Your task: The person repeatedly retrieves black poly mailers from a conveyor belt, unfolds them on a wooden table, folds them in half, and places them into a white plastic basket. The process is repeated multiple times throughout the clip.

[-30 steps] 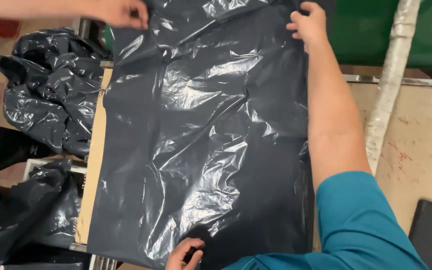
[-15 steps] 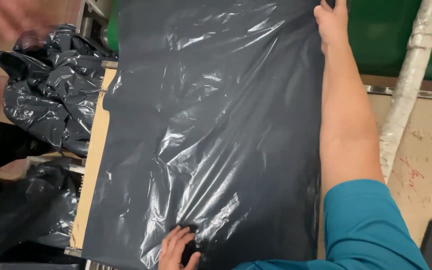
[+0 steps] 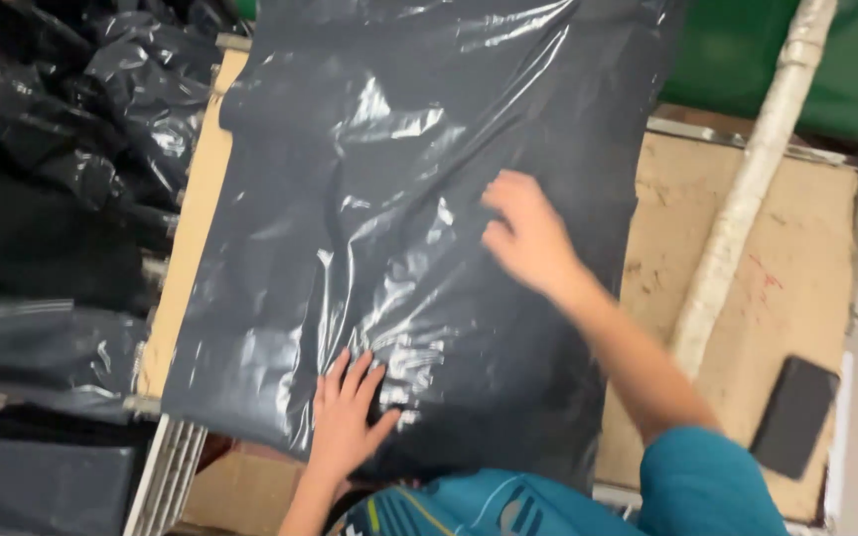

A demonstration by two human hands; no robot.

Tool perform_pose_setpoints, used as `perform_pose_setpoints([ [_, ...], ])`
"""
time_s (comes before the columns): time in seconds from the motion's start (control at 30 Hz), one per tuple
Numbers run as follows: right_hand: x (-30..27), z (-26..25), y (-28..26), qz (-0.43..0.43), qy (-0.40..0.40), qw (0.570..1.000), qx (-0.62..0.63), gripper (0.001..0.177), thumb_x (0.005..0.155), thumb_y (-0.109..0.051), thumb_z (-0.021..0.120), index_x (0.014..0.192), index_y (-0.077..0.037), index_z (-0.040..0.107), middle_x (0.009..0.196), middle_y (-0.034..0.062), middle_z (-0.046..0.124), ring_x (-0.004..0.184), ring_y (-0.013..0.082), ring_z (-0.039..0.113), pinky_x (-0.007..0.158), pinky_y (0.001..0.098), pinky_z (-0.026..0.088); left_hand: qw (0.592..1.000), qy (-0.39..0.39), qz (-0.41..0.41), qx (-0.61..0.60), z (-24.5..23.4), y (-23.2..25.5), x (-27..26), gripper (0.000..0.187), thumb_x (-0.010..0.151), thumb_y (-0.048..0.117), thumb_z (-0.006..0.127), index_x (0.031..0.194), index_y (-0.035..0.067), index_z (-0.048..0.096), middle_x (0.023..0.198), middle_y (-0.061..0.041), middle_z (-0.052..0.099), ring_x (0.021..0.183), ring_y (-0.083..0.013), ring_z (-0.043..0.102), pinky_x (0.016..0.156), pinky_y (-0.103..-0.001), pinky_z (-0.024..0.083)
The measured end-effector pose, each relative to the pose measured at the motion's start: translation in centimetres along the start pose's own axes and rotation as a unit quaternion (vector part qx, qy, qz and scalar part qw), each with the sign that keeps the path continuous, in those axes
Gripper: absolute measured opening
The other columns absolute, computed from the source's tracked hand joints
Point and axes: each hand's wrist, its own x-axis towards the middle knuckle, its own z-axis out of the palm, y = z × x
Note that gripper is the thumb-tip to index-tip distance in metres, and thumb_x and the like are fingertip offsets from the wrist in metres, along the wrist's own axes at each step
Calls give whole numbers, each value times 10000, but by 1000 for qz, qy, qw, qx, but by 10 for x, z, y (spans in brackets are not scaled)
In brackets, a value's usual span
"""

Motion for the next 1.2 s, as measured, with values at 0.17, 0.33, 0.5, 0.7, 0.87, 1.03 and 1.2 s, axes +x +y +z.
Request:
perform_pose_setpoints([
  [0.17, -136, 43, -61, -78, -137, 971, -180, 575, 774, -413, 761, 1254, -126, 624, 1324, 188, 564, 1221, 373, 567, 990, 497, 444, 992, 44, 92, -69, -13, -5, -26, 581, 855, 454, 700, 1343, 165, 574, 1435, -40, 538, 1428, -315, 381, 1055, -573, 379],
  [0.33, -223, 27, -99, 142, -39, 969, -197, 489, 880, -276, 730, 1300, -57, 607, 1325, 203, 580, 1243, 385, 566, 1025, 502, 439, 982, 44, 136, -125, -9, -32, -92, 472, 885, 420, 666, 1297, 195, 625, 1256, 14, 657, 1279, -232, 538, 914, -431, 509],
  [0.5, -287, 53, -135, 256, -34, 956, -142, 449, 926, -273, 694, 1337, -140, 571, 1368, 113, 522, 1262, 347, 541, 1024, 503, 435, 977, 6, 156, -145, -9, -63, -165, 368, 928, 371, 632, 1239, 174, 649, 1091, -12, 706, 1102, -244, 629, 806, -423, 560],
  [0.7, -314, 86, -181, 239, -37, 956, -165, 423, 924, -303, 695, 1311, -178, 579, 1355, 66, 528, 1248, 306, 554, 1016, 492, 446, 977, 50, 137, -153, -6, -100, -246, 319, 936, 326, 625, 1220, 186, 666, 1034, -10, 725, 1057, -258, 661, 835, -418, 563],
  [0.87, -324, 89, -212, 239, -56, 957, -157, 403, 943, -249, 671, 1315, -126, 576, 1353, 123, 520, 1250, 360, 547, 1013, 529, 418, 982, 51, 66, -168, -12, -119, -301, 273, 923, 261, 636, 1182, 184, 672, 1018, -55, 733, 1025, -301, 680, 845, -439, 569],
  [1.03, -338, 103, -219, 237, -61, 959, -145, 402, 927, -269, 678, 1299, -148, 587, 1327, 107, 539, 1231, 358, 566, 1003, 522, 432, 986, 44, 35, -156, -7, -133, -332, 262, 927, 282, 632, 1171, 197, 678, 1034, -45, 734, 1037, -281, 685, 854, -432, 568],
  [1.2, -354, 121, -209, 210, -62, 965, -148, 378, 907, -289, 689, 1259, -165, 625, 1286, 84, 577, 1197, 340, 597, 990, 507, 465, 990, 49, 32, -125, 2, -140, -346, 271, 929, 297, 625, 1185, 221, 672, 1059, -37, 734, 1057, -271, 679, 863, -430, 569],
])
